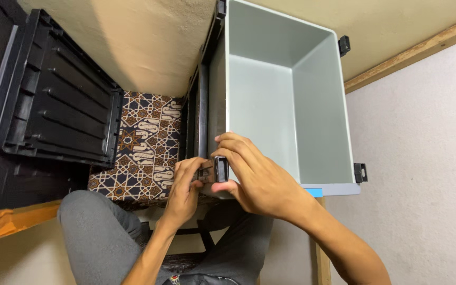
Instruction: The person opens a black plastic storage box, removes the lid, and detaches several black plastic clips from the box edges. The person places the clips on the floor beside the box.
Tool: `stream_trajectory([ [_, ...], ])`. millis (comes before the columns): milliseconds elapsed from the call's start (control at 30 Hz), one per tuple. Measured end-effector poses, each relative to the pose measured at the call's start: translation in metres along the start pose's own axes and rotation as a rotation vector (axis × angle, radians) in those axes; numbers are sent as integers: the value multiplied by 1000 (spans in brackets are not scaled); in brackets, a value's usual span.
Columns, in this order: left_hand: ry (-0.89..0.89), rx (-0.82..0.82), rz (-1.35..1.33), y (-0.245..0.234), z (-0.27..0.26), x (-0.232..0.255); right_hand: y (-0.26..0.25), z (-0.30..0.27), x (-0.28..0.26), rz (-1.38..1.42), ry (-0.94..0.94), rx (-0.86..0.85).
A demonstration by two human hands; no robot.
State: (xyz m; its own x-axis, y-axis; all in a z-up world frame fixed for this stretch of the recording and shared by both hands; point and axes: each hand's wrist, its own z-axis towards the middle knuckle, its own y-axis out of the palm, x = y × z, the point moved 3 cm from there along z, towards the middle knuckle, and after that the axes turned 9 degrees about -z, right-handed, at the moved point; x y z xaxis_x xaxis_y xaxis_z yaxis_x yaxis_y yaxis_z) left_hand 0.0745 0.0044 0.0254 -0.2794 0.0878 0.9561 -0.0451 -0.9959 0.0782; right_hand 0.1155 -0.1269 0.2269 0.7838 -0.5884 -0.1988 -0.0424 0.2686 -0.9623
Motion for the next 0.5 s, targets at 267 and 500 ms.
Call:
stream_trajectory([
  [267,30,-18,84,-1,-4,-1,-2,-2,0,74,10,37],
  [500,126,18,141,-8,3,17,-7,-10,6,154,12,97],
])
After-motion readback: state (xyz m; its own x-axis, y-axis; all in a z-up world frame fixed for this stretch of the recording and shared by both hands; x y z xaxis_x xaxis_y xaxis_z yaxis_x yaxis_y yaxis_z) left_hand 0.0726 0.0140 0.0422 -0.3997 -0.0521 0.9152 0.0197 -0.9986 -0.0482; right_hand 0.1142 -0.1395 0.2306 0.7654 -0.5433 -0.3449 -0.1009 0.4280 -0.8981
